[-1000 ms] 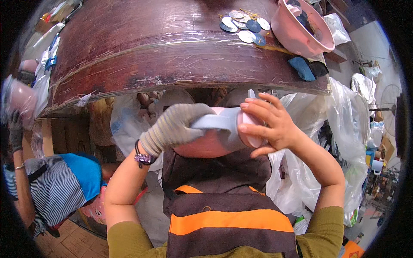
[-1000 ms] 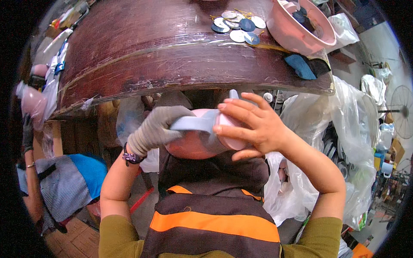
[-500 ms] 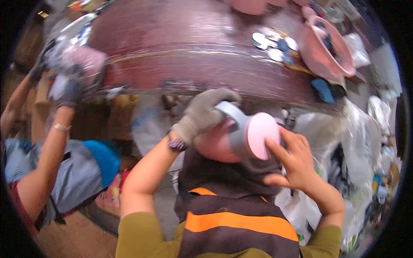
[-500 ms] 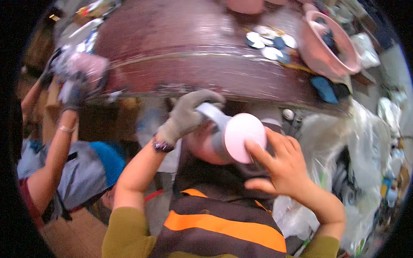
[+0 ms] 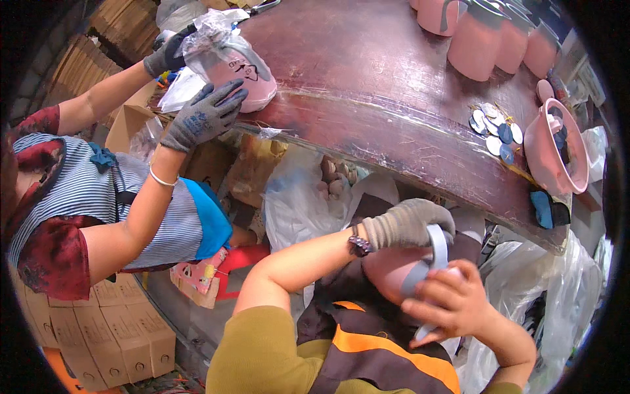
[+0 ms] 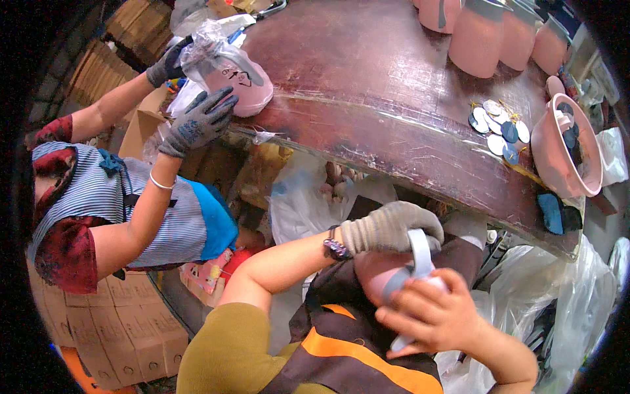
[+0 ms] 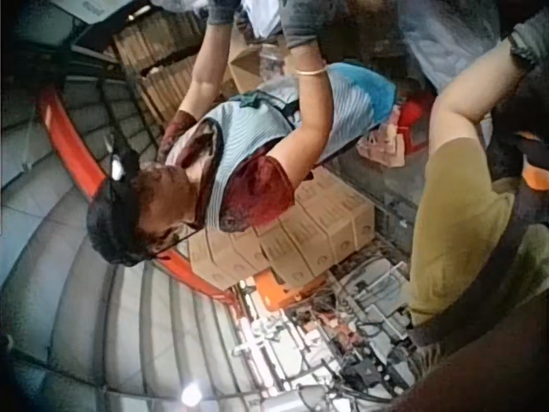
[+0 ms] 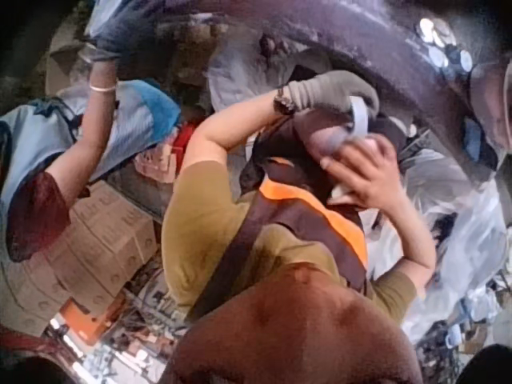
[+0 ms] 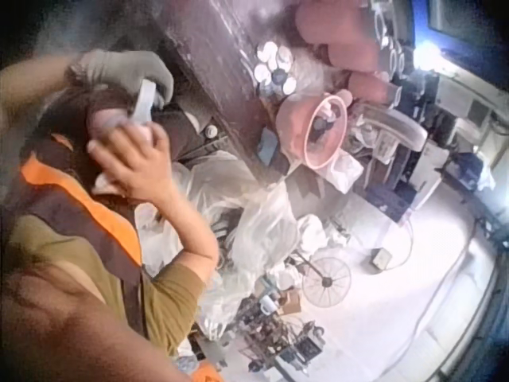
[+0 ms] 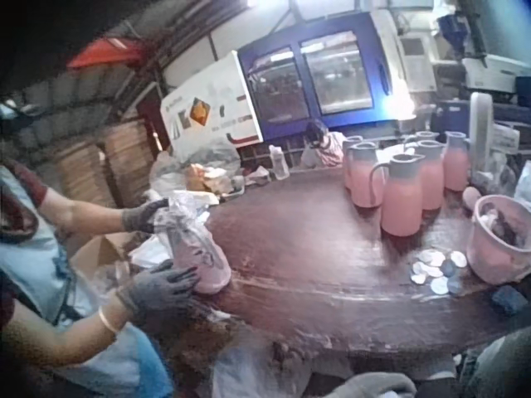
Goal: The person assembles pink pitchers by attaching gray lids and handles, then affixing small circular tags to the handles. They repeat this process for multiple units, placing finished pitchers on the table.
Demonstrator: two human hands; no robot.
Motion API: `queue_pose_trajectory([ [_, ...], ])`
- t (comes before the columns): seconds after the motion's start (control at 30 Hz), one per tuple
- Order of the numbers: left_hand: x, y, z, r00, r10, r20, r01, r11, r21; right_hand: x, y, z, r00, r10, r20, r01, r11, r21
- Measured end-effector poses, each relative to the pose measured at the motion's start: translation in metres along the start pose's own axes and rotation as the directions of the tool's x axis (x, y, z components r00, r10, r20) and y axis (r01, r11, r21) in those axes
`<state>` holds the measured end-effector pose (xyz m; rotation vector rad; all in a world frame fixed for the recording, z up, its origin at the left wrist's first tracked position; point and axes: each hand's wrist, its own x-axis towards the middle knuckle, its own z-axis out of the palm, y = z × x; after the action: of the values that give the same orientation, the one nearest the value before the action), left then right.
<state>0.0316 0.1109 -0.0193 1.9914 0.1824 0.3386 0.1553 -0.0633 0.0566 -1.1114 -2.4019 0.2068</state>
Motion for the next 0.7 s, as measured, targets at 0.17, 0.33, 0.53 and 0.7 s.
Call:
queue_pose_trajectory([
  [0.17, -0.046, 0.057, 0.02, 0.956, -0.279, -0.089, 0.279, 0.96, -0.005, -0.031, 0.052, 0.02, 0.631, 0.776, 0.001, -0.583, 0.473, 0.66],
  [0.33, -0.049, 0.06, 0.009, 0.892, -0.382, 0.242, 0.448, 0.819, -0.358, -0.021, 0.045, 0.01, 0.619, 0.785, 0.019, -0.611, 0.468, 0.638],
  [0.53, -0.057, 0.046, 0.024, 0.834, -0.319, 0.45, 0.551, 0.532, -0.643, -0.009, 0.056, 0.003, 0.686, 0.721, 0.099, -0.613, 0.5, 0.611],
  [0.7, -0.056, 0.063, 0.029, 0.88, -0.413, 0.235, 0.45, 0.567, -0.69, -0.022, 0.094, 0.018, 0.639, 0.769, 0.004, -0.399, 0.328, 0.857],
])
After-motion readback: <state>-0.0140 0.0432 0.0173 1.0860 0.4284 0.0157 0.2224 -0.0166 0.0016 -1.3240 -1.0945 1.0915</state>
